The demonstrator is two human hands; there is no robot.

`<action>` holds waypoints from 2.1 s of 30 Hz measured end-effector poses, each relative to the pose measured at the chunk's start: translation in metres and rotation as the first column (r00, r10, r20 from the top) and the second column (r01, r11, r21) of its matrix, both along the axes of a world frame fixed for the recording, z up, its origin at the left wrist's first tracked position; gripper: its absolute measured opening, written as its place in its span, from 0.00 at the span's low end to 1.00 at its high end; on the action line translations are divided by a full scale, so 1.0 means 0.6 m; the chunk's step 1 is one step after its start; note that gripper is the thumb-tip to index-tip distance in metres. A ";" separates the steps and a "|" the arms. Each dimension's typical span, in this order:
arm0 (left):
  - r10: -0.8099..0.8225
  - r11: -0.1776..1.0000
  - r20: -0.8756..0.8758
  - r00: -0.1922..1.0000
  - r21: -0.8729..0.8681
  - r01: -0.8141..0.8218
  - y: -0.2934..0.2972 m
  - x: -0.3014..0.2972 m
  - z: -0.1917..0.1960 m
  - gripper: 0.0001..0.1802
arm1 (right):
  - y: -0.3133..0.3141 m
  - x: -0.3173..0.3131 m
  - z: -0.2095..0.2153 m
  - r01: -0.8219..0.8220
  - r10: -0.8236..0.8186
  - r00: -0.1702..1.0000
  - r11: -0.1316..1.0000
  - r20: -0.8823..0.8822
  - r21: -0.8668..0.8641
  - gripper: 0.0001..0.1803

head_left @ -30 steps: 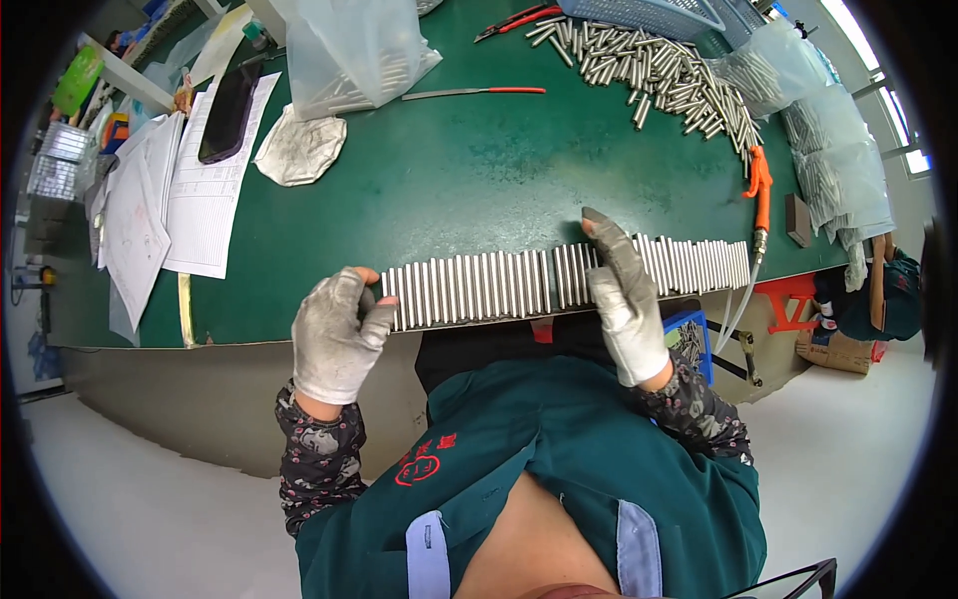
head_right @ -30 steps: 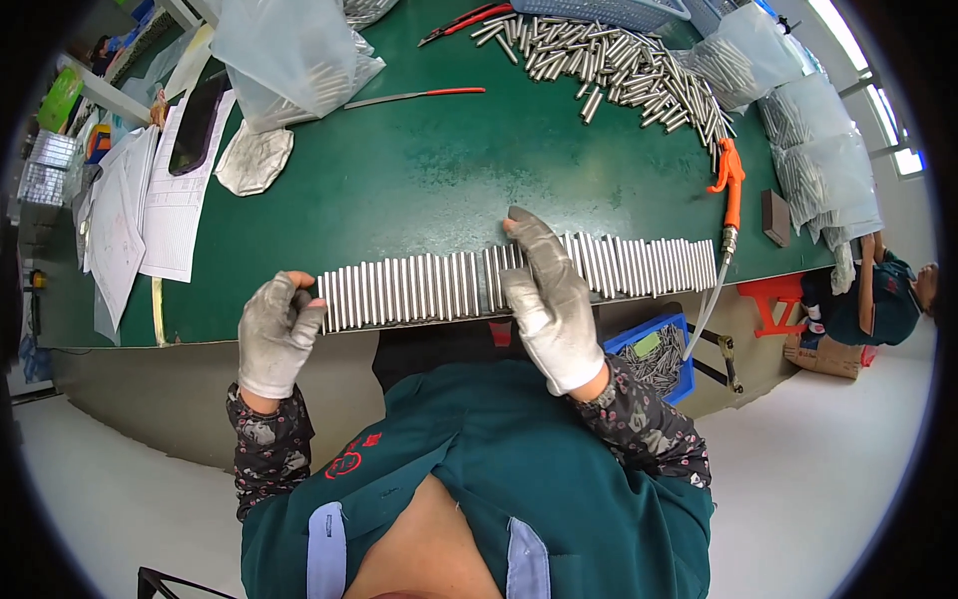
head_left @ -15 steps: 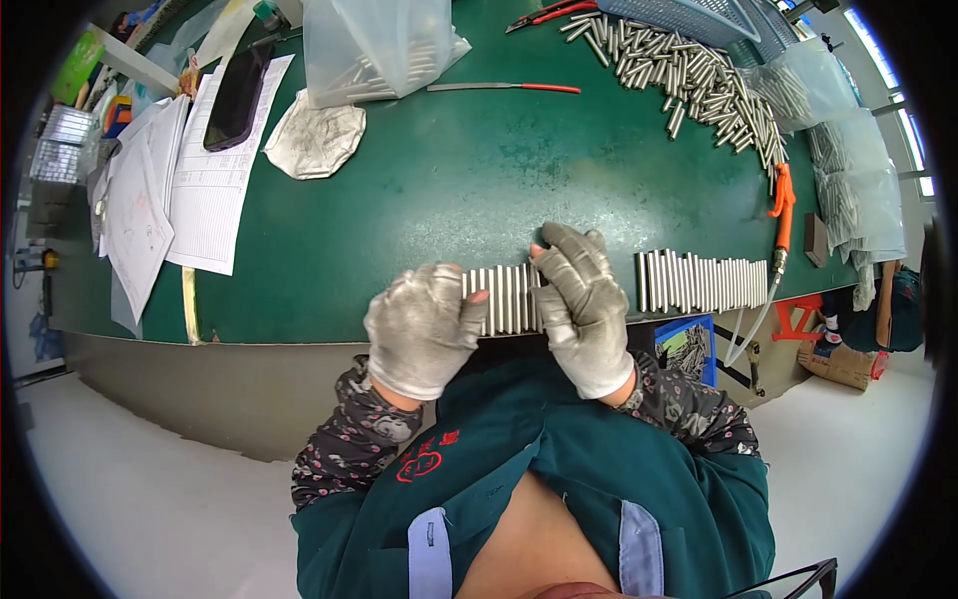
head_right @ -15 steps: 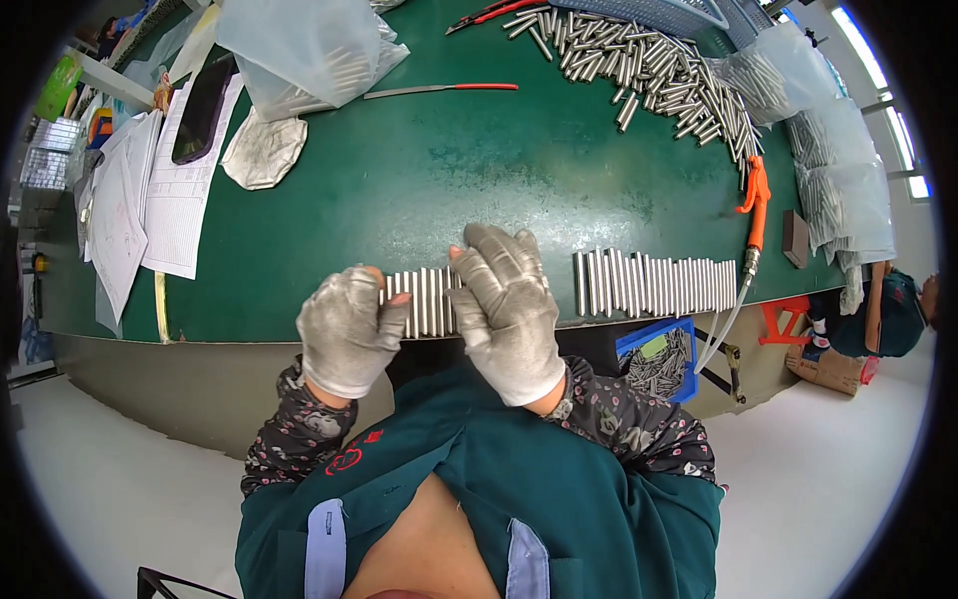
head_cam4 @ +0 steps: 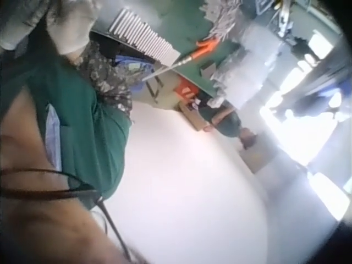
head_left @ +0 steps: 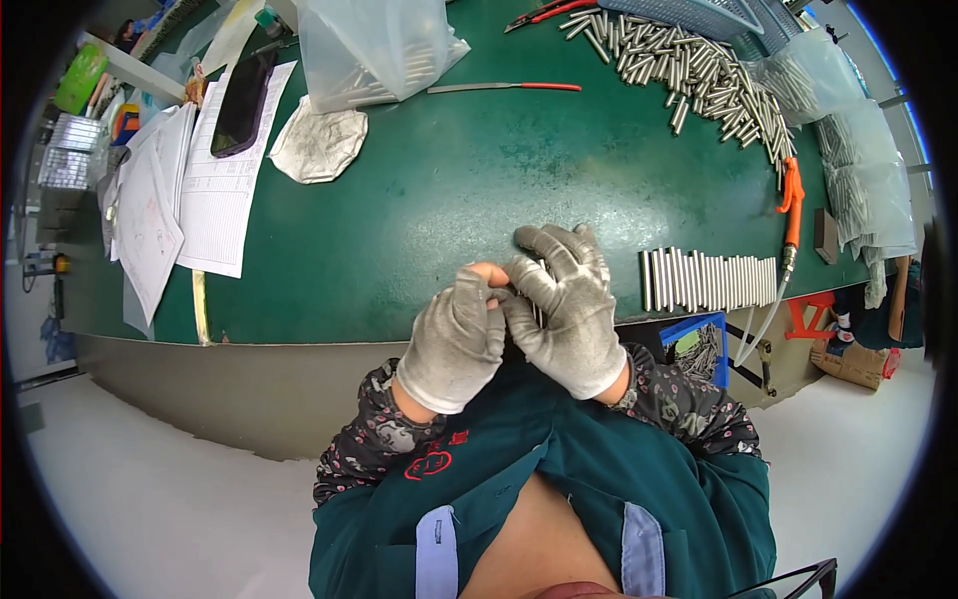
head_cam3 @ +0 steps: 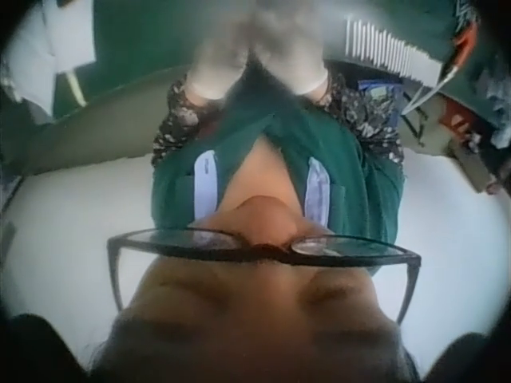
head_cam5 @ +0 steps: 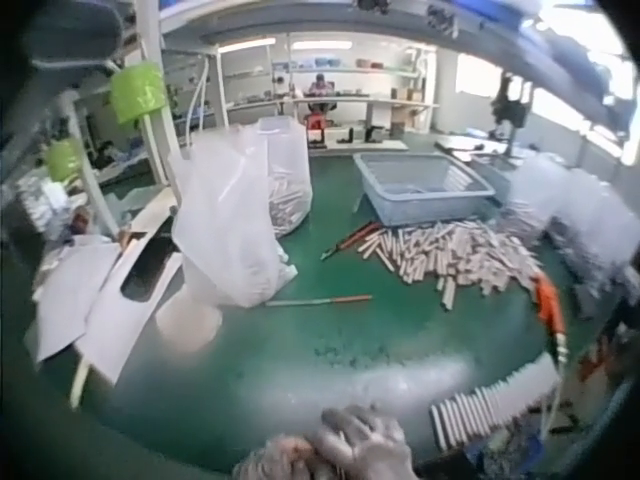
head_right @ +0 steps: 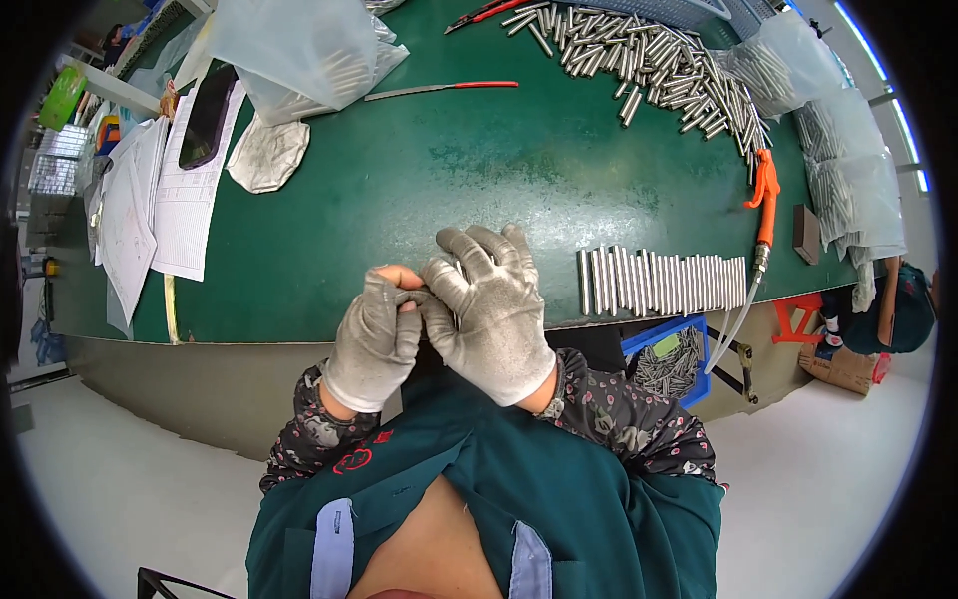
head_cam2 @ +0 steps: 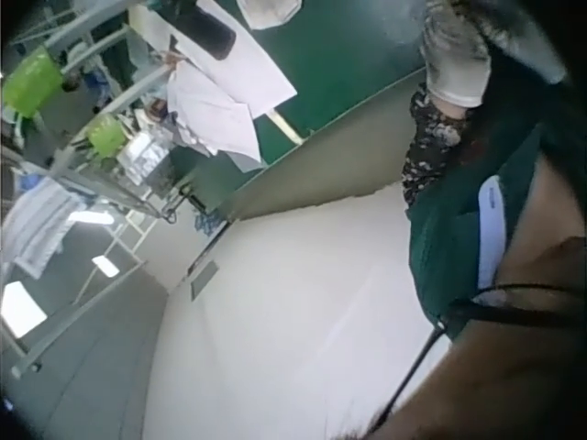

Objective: Aligning and organizing small metal pins on a workbench in a manufacturing environment.

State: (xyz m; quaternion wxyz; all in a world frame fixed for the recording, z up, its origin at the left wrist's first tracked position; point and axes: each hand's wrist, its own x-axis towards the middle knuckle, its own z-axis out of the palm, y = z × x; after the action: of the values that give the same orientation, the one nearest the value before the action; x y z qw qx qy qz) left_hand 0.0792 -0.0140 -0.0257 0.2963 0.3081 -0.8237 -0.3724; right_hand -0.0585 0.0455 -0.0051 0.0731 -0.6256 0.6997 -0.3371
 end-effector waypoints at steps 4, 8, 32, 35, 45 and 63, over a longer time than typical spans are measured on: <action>-0.099 0.968 0.006 0.995 0.233 0.095 -0.004 0.021 0.010 0.13 | 0.000 -0.007 -0.005 -0.065 0.068 0.995 0.997 -0.074 0.041 0.13; -0.020 0.996 0.007 1.000 0.085 0.019 0.020 0.049 0.031 0.08 | 0.000 -0.014 -0.013 -0.071 0.074 0.994 0.997 -0.085 0.034 0.12; 0.327 -0.165 -0.398 0.857 0.869 0.466 0.125 -0.035 -0.025 0.17 | 0.094 -0.023 0.046 -0.390 0.125 0.606 0.907 0.786 0.157 0.28; 0.192 -0.183 -0.426 0.884 0.870 0.458 0.107 -0.033 -0.013 0.13 | 0.095 -0.032 0.075 -0.424 -0.018 0.233 0.898 0.972 0.118 0.35; -0.109 0.762 -0.347 0.932 0.572 0.302 -0.004 -0.088 0.053 0.27 | 0.033 -0.135 0.116 -0.297 0.095 0.748 0.933 0.657 0.203 0.27; -0.143 0.978 -0.062 0.988 0.141 0.151 -0.102 -0.174 -0.009 0.37 | -0.060 -0.194 0.006 -0.229 0.172 0.885 0.970 0.433 0.082 0.26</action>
State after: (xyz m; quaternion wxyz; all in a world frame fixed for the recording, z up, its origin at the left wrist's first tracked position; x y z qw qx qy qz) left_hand -0.0250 -0.0751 -0.0312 0.2659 0.2575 -0.8070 -0.4602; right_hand -0.1746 0.0093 -0.0013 0.2983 -0.6006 0.6193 -0.4085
